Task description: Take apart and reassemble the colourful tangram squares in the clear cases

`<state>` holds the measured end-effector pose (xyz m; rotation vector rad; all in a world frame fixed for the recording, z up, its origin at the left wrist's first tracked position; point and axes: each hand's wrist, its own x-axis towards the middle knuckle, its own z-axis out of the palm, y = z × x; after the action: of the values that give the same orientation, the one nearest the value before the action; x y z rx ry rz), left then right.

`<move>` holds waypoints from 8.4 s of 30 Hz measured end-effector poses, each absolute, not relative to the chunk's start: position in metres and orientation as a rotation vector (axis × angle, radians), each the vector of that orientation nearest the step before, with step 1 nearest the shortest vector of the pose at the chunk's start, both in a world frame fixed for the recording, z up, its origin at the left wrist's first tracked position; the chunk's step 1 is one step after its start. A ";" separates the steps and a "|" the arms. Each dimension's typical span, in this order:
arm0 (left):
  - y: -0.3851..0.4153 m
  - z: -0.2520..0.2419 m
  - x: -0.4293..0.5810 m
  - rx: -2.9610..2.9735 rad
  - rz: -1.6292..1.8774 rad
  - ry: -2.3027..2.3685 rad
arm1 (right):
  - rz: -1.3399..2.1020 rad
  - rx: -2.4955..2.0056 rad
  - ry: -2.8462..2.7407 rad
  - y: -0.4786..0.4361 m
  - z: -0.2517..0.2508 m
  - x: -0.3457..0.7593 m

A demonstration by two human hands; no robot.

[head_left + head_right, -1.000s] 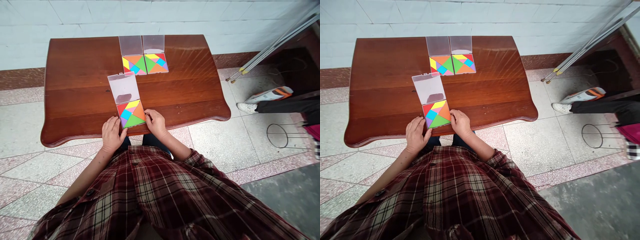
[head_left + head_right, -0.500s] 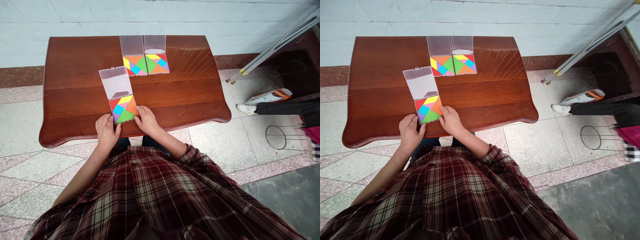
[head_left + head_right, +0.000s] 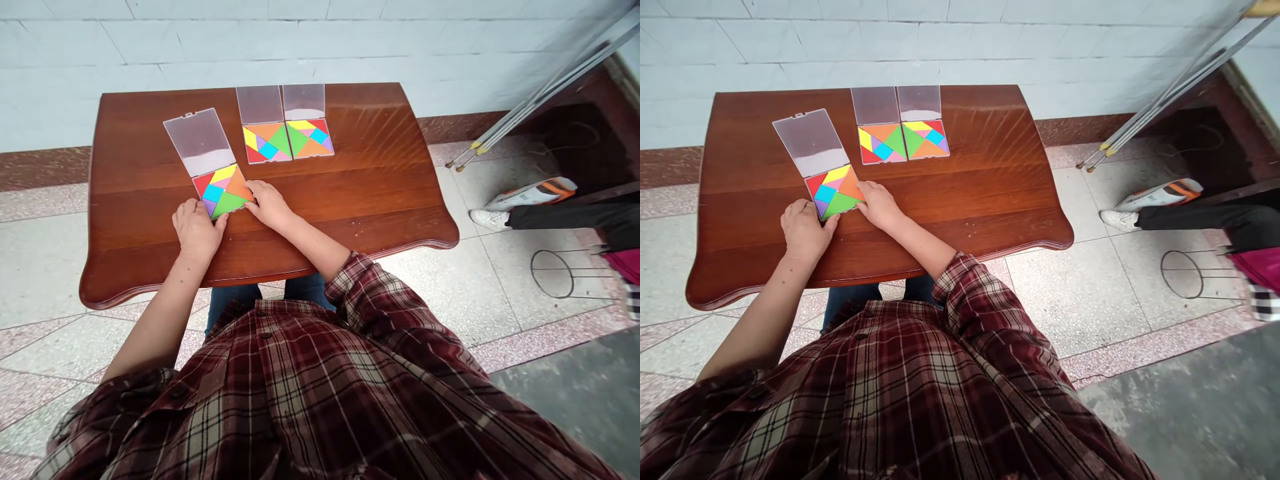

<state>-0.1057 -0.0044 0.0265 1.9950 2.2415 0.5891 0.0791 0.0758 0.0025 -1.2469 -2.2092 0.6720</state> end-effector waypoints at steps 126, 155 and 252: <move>-0.086 0.026 -0.027 2.275 0.517 1.869 | 1.096 -1.589 -1.728 -0.037 0.019 0.157; -0.087 0.025 -0.028 2.265 0.549 1.852 | 0.452 -1.918 -1.866 -0.011 0.039 0.212; -0.085 0.028 -0.029 2.298 0.477 1.826 | 0.145 -0.899 -2.992 0.049 0.046 0.165</move>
<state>-0.0288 -0.0853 0.0281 2.2979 1.8260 0.4770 0.1653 0.0489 0.0463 -0.8988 -2.9916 0.1454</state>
